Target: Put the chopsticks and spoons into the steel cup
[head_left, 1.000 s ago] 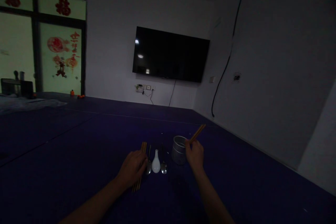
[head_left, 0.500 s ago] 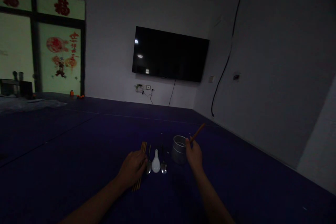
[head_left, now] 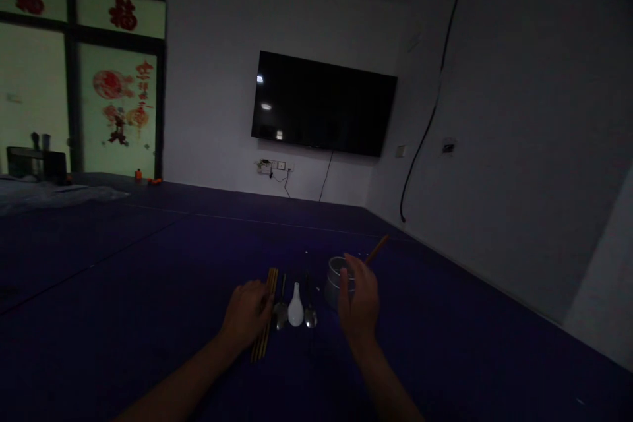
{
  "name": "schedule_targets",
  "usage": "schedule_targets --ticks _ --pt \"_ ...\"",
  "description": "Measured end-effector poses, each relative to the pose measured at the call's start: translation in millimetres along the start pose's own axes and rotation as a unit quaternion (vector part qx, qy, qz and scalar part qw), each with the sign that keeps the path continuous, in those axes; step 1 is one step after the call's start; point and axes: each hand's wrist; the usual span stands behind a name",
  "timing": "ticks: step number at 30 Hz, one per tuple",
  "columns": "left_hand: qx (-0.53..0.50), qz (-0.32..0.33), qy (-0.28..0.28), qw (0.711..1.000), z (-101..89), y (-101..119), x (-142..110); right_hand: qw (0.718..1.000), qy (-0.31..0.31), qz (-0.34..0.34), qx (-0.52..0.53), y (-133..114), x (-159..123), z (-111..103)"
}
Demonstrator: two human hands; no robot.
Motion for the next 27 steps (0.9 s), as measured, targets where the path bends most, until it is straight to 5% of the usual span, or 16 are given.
schedule_targets --ticks 5,10,27 --pt "0.046 -0.051 -0.045 0.997 -1.2 -0.4 1.5 0.960 -0.242 -0.134 0.038 -28.9 -26.0 16.0" --pt "0.058 -0.070 -0.073 0.993 1.9 -2.4 -0.1 0.904 -0.401 -0.138 0.048 -32.7 -42.3 25.3" --pt "0.062 -0.102 -0.113 0.986 -0.7 -2.0 -0.3 0.893 -0.433 -0.093 0.077 -34.8 -47.5 26.2"
Point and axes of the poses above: each hand's wrist, its own x-axis towards the middle knuckle, its own z-axis out of the palm, y = z × x, and after that the axes turned 2 degrees about z, right-handed
